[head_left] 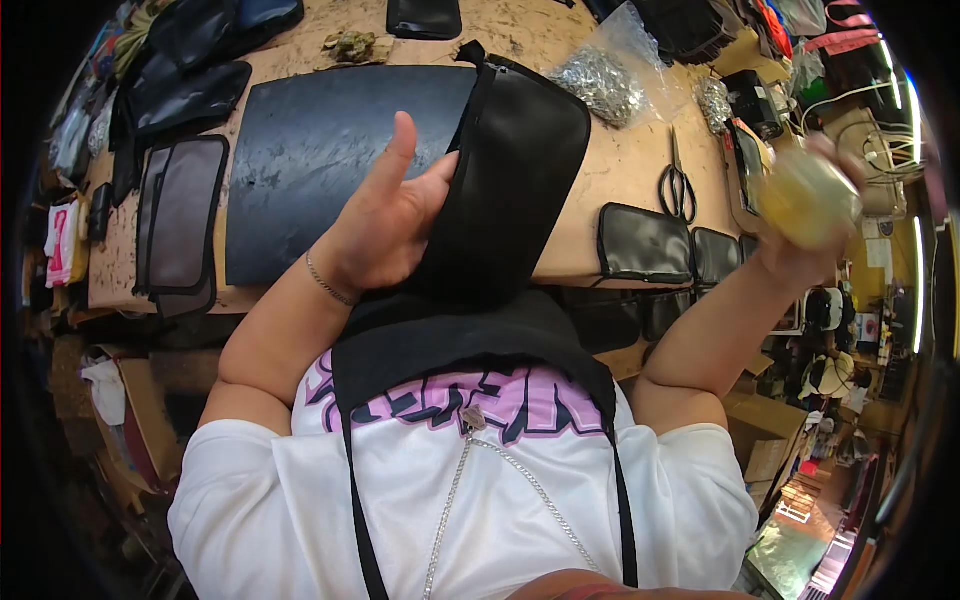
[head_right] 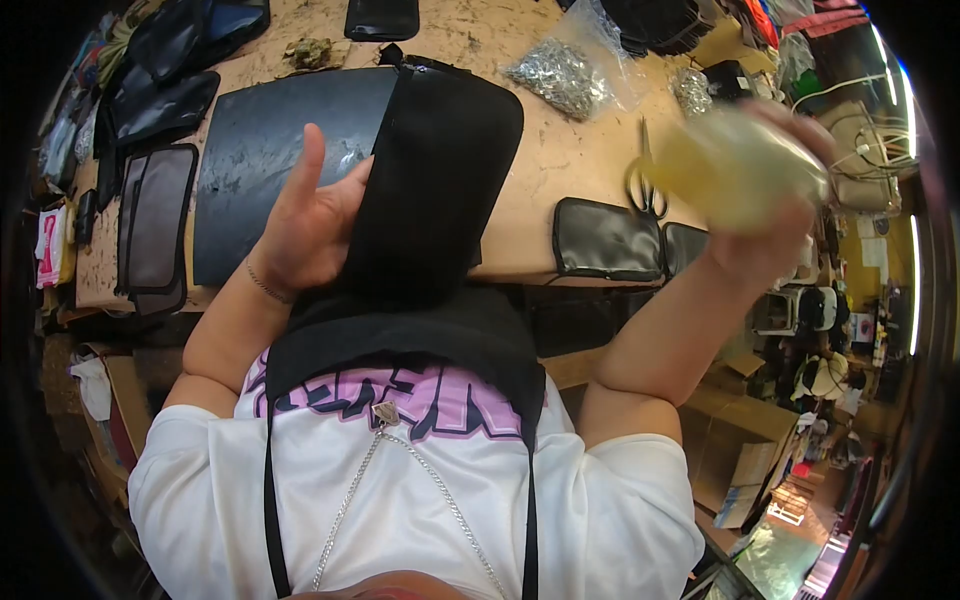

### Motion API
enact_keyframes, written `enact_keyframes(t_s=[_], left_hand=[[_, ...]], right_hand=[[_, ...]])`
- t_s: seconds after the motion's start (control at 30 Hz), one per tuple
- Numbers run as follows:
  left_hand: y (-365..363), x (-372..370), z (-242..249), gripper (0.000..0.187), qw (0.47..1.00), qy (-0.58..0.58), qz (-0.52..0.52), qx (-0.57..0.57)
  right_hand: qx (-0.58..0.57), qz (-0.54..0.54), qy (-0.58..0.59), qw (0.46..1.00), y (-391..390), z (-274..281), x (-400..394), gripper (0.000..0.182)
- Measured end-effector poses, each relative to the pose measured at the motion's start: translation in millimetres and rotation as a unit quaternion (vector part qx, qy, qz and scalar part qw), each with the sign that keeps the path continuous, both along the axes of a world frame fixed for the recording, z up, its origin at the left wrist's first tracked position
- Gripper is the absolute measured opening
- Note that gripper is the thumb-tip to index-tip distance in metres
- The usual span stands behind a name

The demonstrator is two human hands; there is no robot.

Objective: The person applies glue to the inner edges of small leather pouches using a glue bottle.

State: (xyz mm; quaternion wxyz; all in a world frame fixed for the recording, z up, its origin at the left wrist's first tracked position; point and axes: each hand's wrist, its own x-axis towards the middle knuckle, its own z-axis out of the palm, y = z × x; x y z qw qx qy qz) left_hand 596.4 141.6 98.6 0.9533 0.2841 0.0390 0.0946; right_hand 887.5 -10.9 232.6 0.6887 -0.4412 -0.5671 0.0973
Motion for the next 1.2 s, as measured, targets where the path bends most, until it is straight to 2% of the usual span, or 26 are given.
enact_keyframes(t_s=[0.03, 0.07, 0.1, 0.13, 0.17, 0.2, 0.3, 0.63, 0.93, 1.03, 1.13, 1.2], left_hand=[[0, 1, -2, 0.103, 1.000, -0.002, -0.001, 0.005], [0, 2, -3, 0.103, 1.000, -0.015, -0.008, -0.004], [-2, 3, -4, 0.103, 0.999, -0.027, -0.016, -0.013], [-3, 4, -5, 0.103, 0.999, -0.038, -0.022, -0.022], [-4, 5, -4, 0.103, 0.998, -0.040, -0.027, -0.027], [-5, 5, -3, 0.104, 0.998, -0.040, -0.032, -0.032], [-7, 4, -2, 0.105, 0.999, -0.025, -0.035, -0.019], [-11, 2, -3, 0.109, 0.999, -0.003, -0.039, 0.018], [-12, 2, 2, 0.107, 0.999, 0.021, -0.028, 0.012], [-12, 2, 1, 0.107, 1.000, 0.017, -0.019, 0.003], [-10, 2, -2, 0.107, 1.000, 0.002, -0.017, -0.026], [-7, 2, -7, 0.107, 0.997, -0.035, -0.018, -0.062]], right_hand=[[-0.038, 0.008, -0.014, 0.999, 3, 0, 5, 0.042], [-0.080, -0.161, -0.166, 0.970, 10, -11, 4, 0.040], [-0.118, -0.321, -0.309, 0.888, 20, -21, -10, 0.038], [-0.112, -0.227, -0.163, 0.954, 26, -27, -22, 0.037], [-0.104, -0.125, -0.011, 0.987, 31, -32, -33, 0.037], [-0.092, -0.018, 0.142, 0.985, 34, -37, -40, 0.036], [-0.120, -0.099, 0.065, 0.986, 44, -58, -34, 0.035], [-0.115, -0.080, 0.075, 0.987, 60, -68, -29, 0.033], [-0.161, -0.060, 0.095, 0.980, 56, -73, -35, 0.031], [-0.176, -0.059, 0.071, 0.980, 53, -76, -38, 0.033], [-0.248, -0.041, -0.009, 0.968, 42, -71, -49, 0.040], [-0.255, 0.023, 0.012, 0.967, 29, -61, -52, 0.048]])
